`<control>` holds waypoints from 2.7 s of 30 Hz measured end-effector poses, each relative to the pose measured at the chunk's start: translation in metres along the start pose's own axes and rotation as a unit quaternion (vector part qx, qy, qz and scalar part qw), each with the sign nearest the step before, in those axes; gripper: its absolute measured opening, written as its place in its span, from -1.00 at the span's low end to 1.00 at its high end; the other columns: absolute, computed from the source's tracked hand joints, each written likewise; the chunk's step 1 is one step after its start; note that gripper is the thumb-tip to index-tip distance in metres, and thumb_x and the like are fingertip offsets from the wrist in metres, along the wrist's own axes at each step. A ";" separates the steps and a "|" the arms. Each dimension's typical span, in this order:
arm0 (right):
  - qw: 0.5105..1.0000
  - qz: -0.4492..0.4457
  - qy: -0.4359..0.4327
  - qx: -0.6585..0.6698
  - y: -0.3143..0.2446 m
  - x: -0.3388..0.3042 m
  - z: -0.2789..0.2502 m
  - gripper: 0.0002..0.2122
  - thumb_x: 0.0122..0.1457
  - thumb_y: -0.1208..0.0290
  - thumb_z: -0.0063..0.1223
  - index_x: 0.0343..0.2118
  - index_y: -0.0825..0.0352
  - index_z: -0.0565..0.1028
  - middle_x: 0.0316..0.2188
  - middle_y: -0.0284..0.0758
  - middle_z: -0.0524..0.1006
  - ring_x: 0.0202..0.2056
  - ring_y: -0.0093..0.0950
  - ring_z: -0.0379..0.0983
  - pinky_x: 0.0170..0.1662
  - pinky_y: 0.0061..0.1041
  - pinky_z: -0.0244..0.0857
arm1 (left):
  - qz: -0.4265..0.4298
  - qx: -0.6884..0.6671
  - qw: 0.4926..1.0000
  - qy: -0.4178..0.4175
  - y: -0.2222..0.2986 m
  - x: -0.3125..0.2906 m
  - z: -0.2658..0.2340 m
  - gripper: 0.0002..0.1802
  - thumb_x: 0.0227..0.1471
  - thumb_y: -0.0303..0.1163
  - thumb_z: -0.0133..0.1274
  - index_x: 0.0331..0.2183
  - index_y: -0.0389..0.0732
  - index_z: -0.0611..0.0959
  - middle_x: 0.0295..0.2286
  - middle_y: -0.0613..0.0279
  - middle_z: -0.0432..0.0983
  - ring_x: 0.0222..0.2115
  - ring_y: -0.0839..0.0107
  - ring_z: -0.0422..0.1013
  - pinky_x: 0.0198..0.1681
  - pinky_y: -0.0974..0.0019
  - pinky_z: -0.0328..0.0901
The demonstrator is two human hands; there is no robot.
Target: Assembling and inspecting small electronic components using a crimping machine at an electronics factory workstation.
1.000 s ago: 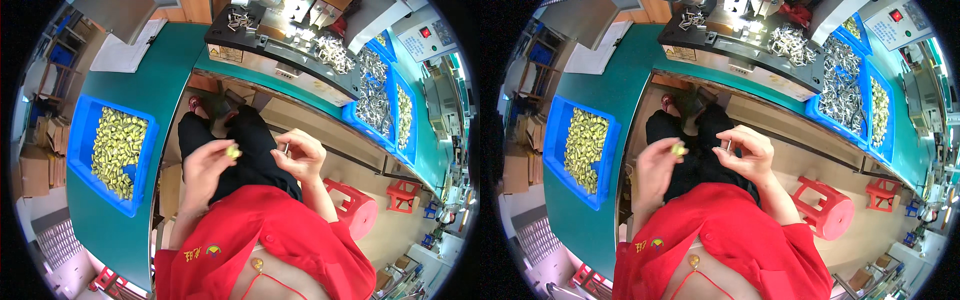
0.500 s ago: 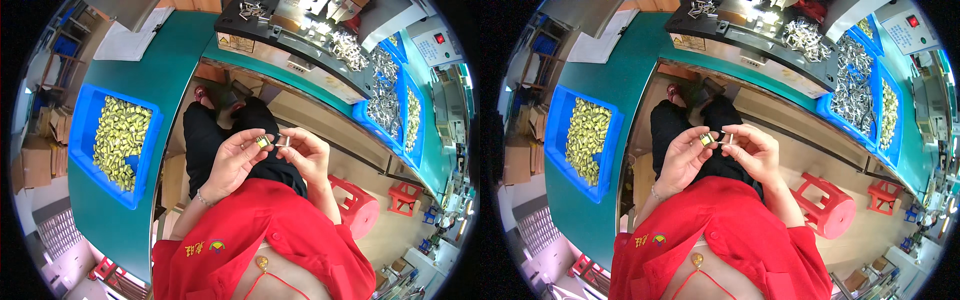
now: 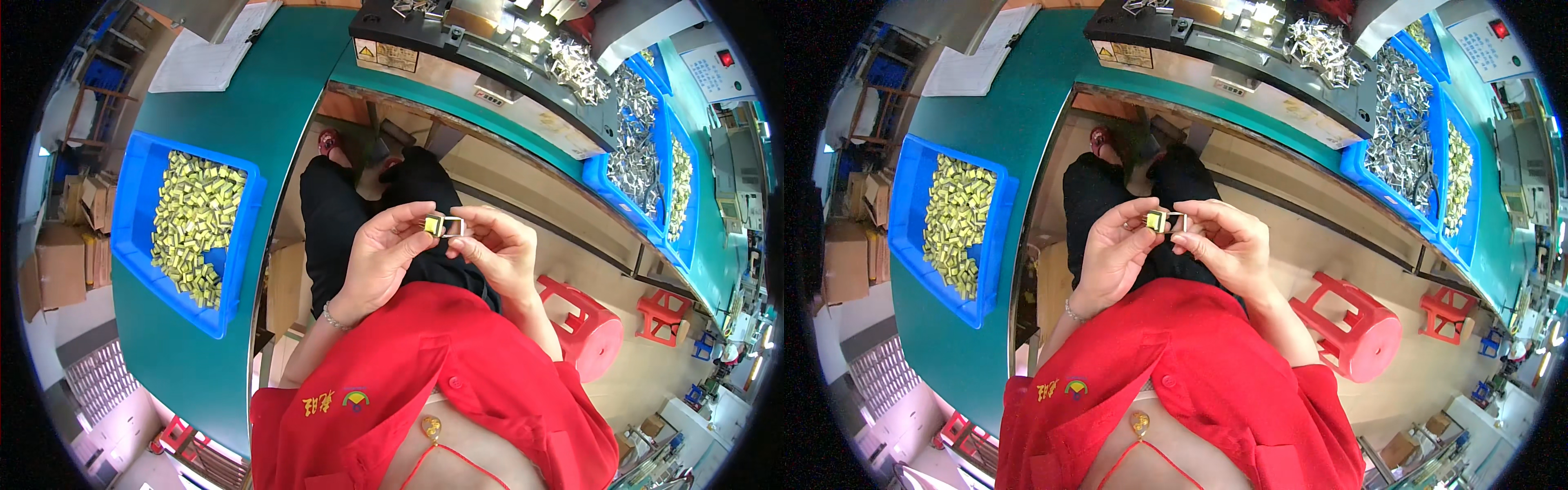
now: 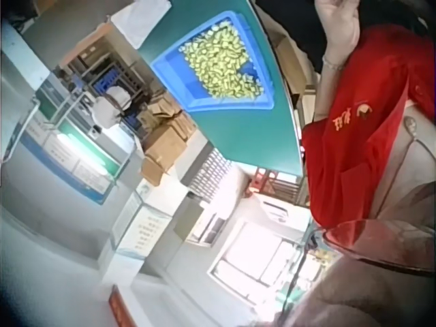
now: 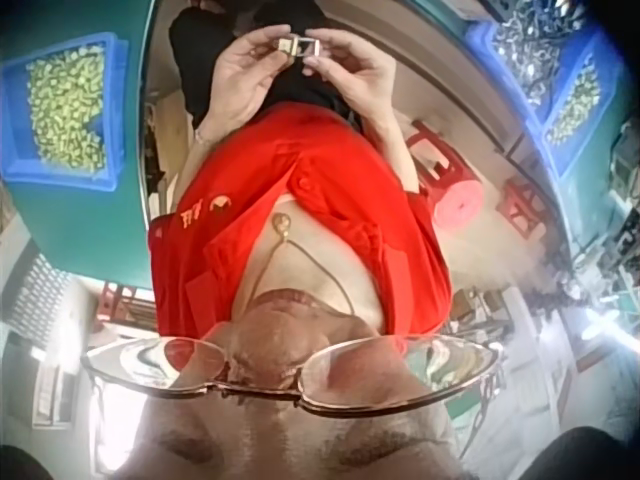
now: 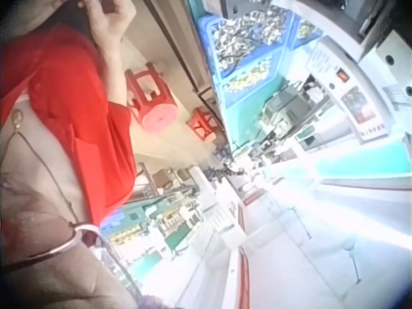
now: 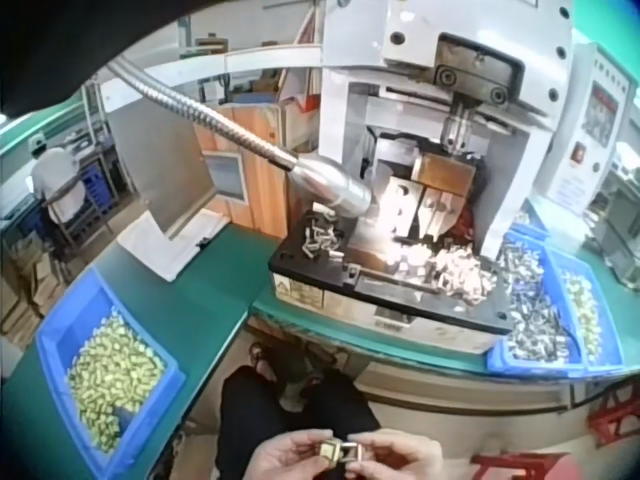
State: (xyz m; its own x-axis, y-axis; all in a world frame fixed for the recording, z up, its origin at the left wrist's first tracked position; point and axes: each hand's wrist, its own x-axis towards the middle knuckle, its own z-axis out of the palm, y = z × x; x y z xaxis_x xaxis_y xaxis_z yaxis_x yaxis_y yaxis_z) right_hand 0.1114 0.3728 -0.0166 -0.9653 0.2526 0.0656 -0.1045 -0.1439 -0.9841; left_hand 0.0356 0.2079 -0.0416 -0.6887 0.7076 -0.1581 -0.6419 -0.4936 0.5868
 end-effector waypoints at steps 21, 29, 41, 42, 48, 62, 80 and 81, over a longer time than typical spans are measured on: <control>0.999 -0.005 -0.039 -0.004 -0.005 0.002 -0.004 -0.70 0.03 0.73 0.13 -0.12 0.54 0.48 -0.38 -0.22 0.50 -0.40 -0.53 0.50 -0.33 -0.62 0.43 | 0.035 0.108 0.994 0.010 0.000 -0.001 0.000 -0.66 0.01 -0.69 0.06 -0.10 -0.40 0.51 -0.24 0.12 0.52 -0.20 0.44 0.46 -0.09 0.43 0.38; 0.998 -0.015 -0.057 -0.012 -0.004 0.003 -0.007 -0.73 0.02 0.73 0.13 -0.16 0.54 0.50 -0.39 -0.19 0.51 -0.41 -0.52 0.49 -0.36 -0.60 0.45 | 0.082 0.180 0.980 0.001 -0.003 -0.002 0.001 -0.67 0.00 -0.72 0.05 -0.12 -0.41 0.52 -0.25 0.16 0.50 -0.21 0.45 0.46 -0.09 0.44 0.38; 0.970 0.156 -0.029 0.184 0.005 0.001 -0.003 -0.74 0.06 0.60 0.16 -0.16 0.50 0.49 -0.44 -0.30 0.55 -0.51 -0.59 0.46 -0.51 -0.74 0.27 | 0.175 0.244 0.949 -0.096 0.002 0.006 0.000 -0.63 -0.07 -0.69 0.14 -0.14 -0.38 0.53 -0.13 0.12 0.33 -0.20 0.42 0.41 -0.10 0.39 0.37; 0.954 0.178 -0.019 0.241 0.006 0.001 -0.003 -0.75 0.06 0.58 0.17 -0.17 0.47 0.50 -0.46 -0.32 0.56 -0.54 -0.60 0.45 -0.54 -0.77 0.21 | 0.176 0.239 0.951 -0.090 0.001 0.006 0.001 -0.63 -0.07 -0.67 0.15 -0.14 -0.37 0.53 -0.12 0.12 0.31 -0.19 0.43 0.39 -0.09 0.39 0.35; 0.917 0.226 -0.074 0.321 0.013 0.000 -0.004 -0.75 0.08 0.51 0.17 -0.17 0.47 0.49 -0.43 -0.29 0.53 -0.58 -0.65 0.34 -0.58 -0.74 0.09 | 0.181 0.298 0.933 -0.089 0.003 0.004 0.000 -0.69 -0.09 -0.60 0.18 -0.20 -0.29 0.59 -0.17 0.14 0.40 -0.18 0.40 0.38 -0.10 0.40 0.30; 0.850 0.276 -0.103 0.437 0.031 0.000 -0.004 -0.80 0.09 0.48 0.17 -0.22 0.41 0.53 -0.46 -0.37 0.48 -0.61 -0.72 0.14 -0.56 -0.71 -0.01 | 0.255 0.549 0.791 -0.094 0.023 0.010 0.009 -0.75 -0.21 -0.49 0.26 -0.35 -0.21 0.64 -0.31 0.20 0.54 -0.18 0.23 0.44 -0.12 0.28 0.31; 0.949 0.214 -0.028 0.232 0.007 0.006 -0.012 -0.79 0.20 0.41 0.02 -0.22 0.45 0.54 -0.57 -0.36 0.47 -0.63 -0.67 0.19 -0.55 -0.69 0.05 | 0.243 0.562 0.790 -0.037 0.024 0.017 0.014 -0.76 -0.21 -0.58 0.25 -0.35 -0.26 0.64 -0.34 0.17 0.56 -0.35 0.34 0.51 -0.29 0.39 0.39; 0.971 0.209 -0.009 0.111 -0.003 0.004 -0.010 -0.78 0.21 0.39 0.03 -0.21 0.45 0.54 -0.54 -0.36 0.50 -0.60 -0.68 0.26 -0.53 -0.71 0.14 | 0.231 0.534 0.813 -0.028 0.025 0.011 0.020 -0.77 -0.19 -0.58 0.25 -0.35 -0.27 0.64 -0.35 0.16 0.56 -0.37 0.36 0.52 -0.31 0.42 0.40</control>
State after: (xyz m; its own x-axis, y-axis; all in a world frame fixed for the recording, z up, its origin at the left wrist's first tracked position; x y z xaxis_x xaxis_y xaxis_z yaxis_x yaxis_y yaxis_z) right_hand 0.1098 0.3839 -0.0146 -0.9381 0.1113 -0.3279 0.2510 -0.4338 -0.8653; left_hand 0.0191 0.2137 -0.0130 -0.7378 0.6075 0.2944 0.3608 -0.0137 0.9326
